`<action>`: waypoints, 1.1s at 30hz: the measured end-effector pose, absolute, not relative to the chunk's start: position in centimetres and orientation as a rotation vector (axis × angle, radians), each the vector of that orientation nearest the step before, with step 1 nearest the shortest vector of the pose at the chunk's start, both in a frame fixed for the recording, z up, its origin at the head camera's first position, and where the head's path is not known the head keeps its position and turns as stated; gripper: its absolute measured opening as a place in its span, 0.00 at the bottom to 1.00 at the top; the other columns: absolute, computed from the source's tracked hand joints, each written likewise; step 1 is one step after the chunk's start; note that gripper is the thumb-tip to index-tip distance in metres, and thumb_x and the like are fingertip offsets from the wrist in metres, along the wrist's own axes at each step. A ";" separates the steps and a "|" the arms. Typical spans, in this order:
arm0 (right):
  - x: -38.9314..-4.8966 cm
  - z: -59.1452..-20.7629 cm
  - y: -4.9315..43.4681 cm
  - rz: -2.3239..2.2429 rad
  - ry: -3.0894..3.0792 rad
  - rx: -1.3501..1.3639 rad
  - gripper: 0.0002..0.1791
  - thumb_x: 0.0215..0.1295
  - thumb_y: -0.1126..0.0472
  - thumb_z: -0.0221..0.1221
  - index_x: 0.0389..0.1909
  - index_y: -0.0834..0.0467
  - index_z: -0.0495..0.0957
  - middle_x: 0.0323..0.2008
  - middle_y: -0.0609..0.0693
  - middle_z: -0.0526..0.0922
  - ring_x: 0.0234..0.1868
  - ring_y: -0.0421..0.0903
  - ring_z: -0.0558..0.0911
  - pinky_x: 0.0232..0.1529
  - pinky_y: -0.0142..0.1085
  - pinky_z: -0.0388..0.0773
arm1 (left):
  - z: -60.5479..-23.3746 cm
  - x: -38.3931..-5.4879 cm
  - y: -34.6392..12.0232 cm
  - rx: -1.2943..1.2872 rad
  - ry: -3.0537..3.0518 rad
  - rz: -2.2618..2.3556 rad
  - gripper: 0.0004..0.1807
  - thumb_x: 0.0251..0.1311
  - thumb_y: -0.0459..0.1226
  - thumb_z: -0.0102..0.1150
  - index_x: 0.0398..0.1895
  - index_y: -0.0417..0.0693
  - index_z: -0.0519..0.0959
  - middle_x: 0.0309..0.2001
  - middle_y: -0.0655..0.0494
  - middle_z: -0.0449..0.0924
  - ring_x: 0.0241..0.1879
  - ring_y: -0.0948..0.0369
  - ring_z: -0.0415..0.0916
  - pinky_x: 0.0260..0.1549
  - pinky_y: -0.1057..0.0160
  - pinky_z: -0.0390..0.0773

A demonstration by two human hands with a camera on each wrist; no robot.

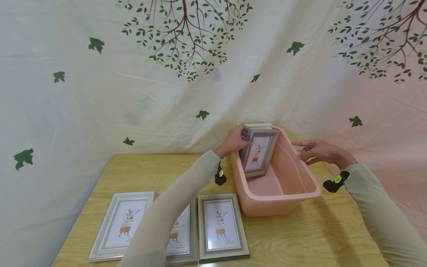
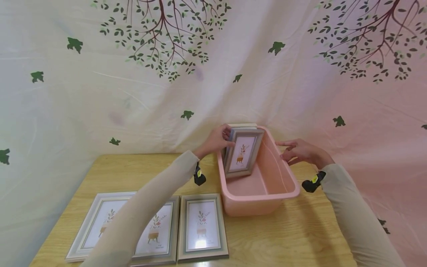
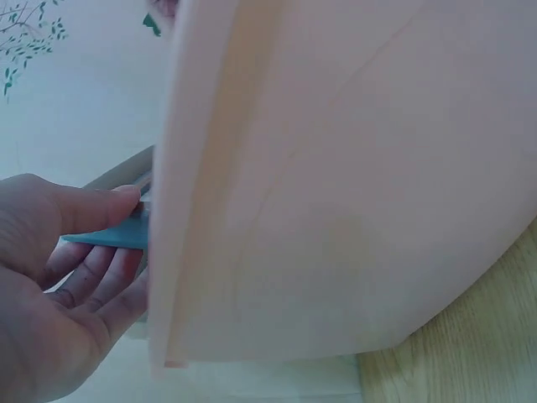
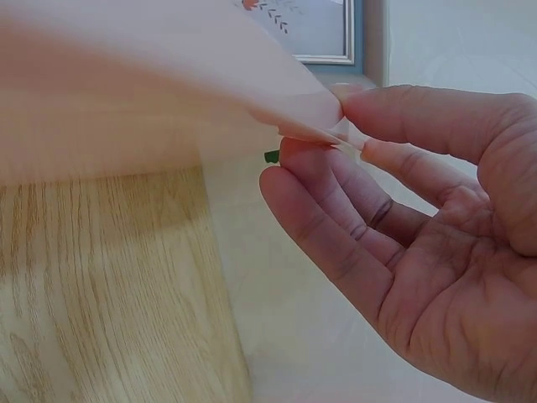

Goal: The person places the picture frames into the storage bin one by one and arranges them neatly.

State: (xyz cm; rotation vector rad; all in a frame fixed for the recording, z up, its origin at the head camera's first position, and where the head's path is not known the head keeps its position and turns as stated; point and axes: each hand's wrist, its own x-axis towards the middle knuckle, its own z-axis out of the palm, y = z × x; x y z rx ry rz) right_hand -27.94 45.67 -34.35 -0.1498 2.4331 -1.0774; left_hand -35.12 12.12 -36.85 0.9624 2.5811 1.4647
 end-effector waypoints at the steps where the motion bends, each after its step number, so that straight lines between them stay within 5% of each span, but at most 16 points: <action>1: -27.9 -34.3 45.7 -1.079 2.433 -0.149 0.45 0.67 0.59 0.62 0.80 0.57 0.52 0.52 0.59 0.85 0.52 0.51 0.84 0.58 0.54 0.82 | -36.8 -35.3 11.9 0.964 2.579 1.469 0.24 0.57 0.28 0.71 0.57 0.33 0.75 0.49 0.39 0.82 0.48 0.51 0.81 0.47 0.65 0.83; 25: -28.0 -34.9 45.6 -1.084 2.445 -0.128 0.48 0.65 0.56 0.66 0.81 0.52 0.51 0.56 0.60 0.83 0.53 0.52 0.84 0.58 0.54 0.82 | -38.1 -37.2 9.3 0.887 2.581 1.597 0.18 0.51 0.22 0.71 0.48 0.31 0.83 0.49 0.38 0.81 0.48 0.48 0.82 0.47 0.64 0.84; 33: -28.1 -34.8 45.9 -1.066 2.450 -0.140 0.47 0.65 0.55 0.65 0.81 0.54 0.51 0.58 0.61 0.83 0.53 0.52 0.84 0.58 0.55 0.81 | -38.2 -37.2 9.5 0.837 2.576 1.641 0.21 0.54 0.23 0.70 0.54 0.33 0.81 0.52 0.39 0.79 0.50 0.48 0.82 0.49 0.62 0.84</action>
